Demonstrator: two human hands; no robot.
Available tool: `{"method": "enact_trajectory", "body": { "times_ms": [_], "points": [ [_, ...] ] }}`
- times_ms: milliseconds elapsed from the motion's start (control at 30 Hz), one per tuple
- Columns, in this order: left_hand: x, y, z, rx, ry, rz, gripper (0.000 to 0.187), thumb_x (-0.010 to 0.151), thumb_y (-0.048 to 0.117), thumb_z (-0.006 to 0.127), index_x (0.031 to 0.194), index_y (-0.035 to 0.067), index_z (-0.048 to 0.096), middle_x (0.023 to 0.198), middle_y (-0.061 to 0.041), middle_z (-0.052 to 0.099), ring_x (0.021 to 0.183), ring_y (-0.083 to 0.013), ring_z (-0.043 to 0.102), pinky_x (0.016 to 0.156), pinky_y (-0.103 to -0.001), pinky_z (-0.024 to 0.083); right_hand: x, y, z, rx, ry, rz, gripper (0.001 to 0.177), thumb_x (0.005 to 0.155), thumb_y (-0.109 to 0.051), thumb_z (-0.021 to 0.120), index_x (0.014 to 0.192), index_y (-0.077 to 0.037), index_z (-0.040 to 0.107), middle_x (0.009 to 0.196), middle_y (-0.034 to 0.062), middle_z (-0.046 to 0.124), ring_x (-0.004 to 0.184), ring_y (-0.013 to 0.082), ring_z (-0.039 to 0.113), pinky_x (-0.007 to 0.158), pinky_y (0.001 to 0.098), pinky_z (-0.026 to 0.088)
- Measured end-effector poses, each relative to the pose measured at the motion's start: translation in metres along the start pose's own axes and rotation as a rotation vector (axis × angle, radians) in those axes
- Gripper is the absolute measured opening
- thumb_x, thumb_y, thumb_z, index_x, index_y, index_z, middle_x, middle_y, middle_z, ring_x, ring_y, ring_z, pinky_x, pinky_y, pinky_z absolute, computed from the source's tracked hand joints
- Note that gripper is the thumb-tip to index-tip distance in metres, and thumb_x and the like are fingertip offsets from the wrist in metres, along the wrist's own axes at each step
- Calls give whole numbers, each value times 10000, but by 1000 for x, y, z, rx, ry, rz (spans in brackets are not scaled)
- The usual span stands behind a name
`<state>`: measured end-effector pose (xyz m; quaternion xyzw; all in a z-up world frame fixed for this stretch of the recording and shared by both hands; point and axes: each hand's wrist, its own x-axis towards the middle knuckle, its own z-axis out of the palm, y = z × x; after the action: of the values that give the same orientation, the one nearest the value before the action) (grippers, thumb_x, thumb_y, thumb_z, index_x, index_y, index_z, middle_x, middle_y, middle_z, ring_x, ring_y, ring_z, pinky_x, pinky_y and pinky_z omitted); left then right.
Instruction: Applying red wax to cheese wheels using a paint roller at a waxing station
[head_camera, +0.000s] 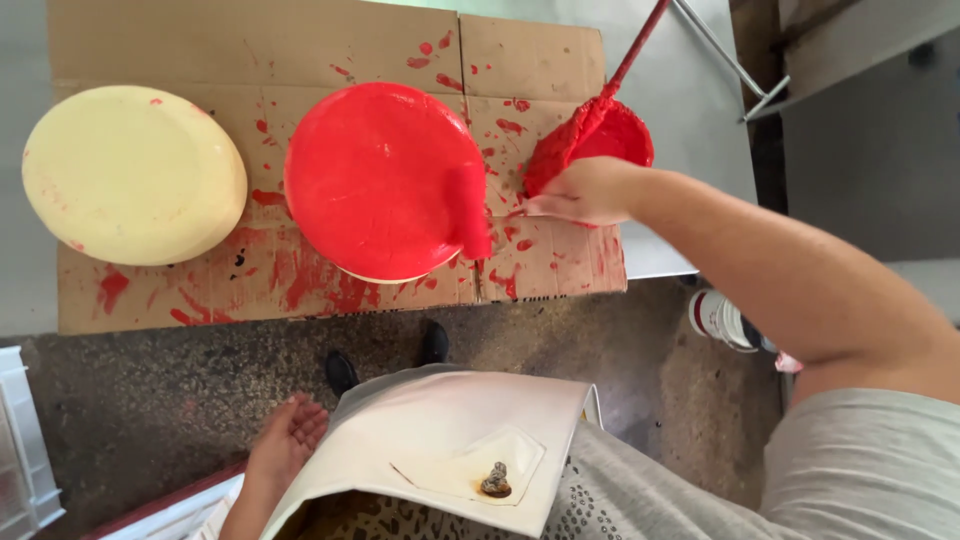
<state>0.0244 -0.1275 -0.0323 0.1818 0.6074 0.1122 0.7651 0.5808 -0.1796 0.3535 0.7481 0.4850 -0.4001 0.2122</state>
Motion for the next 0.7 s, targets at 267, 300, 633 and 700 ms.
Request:
{"method": "enact_trajectory", "body": {
  "times_ms": [267,300,633,700],
  "points": [
    [-28,0,31,-14,43,91,344,1104,349,512,1309,92,612,1063,-156,690,1015,-294,683,877,-402,545,-11,-26,-23,233,-110,4,710,978,-665,352,951,-66,733,833,58,651,740,216,579,839,378,479],
    [-28,-6,29,-28,46,96,344,1104,349,512,1309,92,612,1063,-156,690,1015,-294,683,877,-402,545,-10,-12,-21,220,-109,-1,710,978,-665,352,951,-66,733,833,58,651,740,216,579,839,378,479],
    [-45,-17,26,-125,107,53,351,1082,353,554,1280,70,618,1070,-173,687,1058,-332,679,906,-428,531,-65,-27,-43,194,22,51,321,1021,-451,520,1149,-171,610,868,73,659,765,215,595,721,353,489],
    [-44,-13,25,-119,106,53,363,1086,346,538,1299,59,602,1085,-177,681,1075,-343,675,919,-441,528,-68,-32,-35,208,65,45,276,1031,-396,524,1225,-201,533,900,91,700,760,230,622,713,369,496]
  ]
}}
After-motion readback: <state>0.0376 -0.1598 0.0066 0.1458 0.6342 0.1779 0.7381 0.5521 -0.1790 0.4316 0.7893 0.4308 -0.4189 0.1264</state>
